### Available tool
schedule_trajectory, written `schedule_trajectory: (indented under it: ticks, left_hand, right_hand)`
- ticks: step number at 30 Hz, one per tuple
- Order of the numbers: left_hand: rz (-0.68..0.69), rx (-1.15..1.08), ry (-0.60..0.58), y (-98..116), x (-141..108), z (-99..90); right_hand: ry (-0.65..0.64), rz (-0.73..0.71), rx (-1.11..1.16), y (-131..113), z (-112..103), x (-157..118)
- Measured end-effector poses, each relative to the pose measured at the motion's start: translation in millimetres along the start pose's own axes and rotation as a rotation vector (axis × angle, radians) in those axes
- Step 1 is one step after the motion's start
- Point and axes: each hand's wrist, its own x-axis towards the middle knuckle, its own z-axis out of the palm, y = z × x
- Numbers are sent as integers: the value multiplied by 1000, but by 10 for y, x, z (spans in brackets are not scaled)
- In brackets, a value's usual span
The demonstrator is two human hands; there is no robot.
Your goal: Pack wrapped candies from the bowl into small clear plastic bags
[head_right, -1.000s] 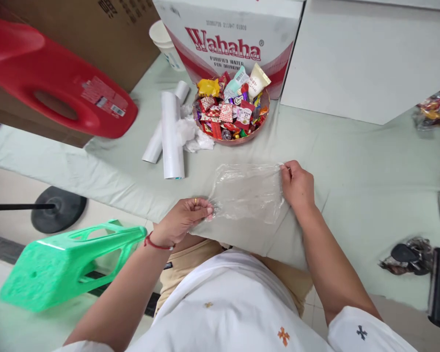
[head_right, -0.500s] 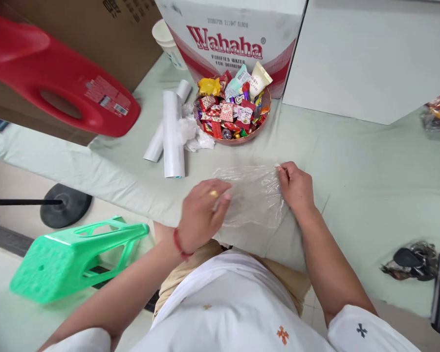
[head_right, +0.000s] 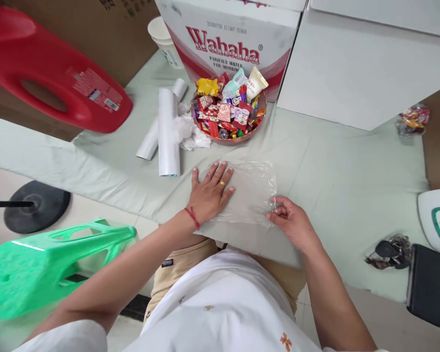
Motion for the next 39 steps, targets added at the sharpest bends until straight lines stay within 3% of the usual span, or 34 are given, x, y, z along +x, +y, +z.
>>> schedule_trajectory:
  ticks: [5,7,11,14,18,21,24,27,29,32,36,37,39]
  left_hand:
    - [17,97,-13,-105,-23,-5]
    - [22,111,-6,-105,-34,9]
    - [45,113,-5,-138,-47,0]
    - [127,96,-34,-276,-59,-57]
    - [216,77,-33,-488,-71,-126]
    - [215,77,-19,-537,-73,-129]
    - [215,70,-20,-530,-71,-117]
    - [213,66,-18,-532,-71,-114]
    - [210,65,-13,-538,-71,-116]
    - [216,60,-11,-538,-71,-118]
    - [226,38,-16,-532,-64,-119]
    - [229,29,-12,-537,-64,-120]
    - [242,13,3,-559,-67,-120]
  right_hand:
    - [12,11,-79,92,-118,-105]
    - [94,-10,-195,52,-125,-113]
    - [469,-258,-452,-200,-53,-67]
    - [453,-442,-482,-499,-20,77]
    - [439,-617,-610,-1040,-105,554]
    - [491,-769,-874,-1580,-147,1103]
    - [377,-861,-1174,-2139,-45,1668]
    - [212,-789,-1488,-2553,112,2076]
    - [166,-692,-1621,-2696,147,2188]
    - [209,-647,-1648,-2722,9,2044]
    - [367,-658,-1375,-2461,-300,1374]
    - [305,-669,-1290,-2341,-319,1174]
    - [9,-646,-1135,-2044,-221,805]
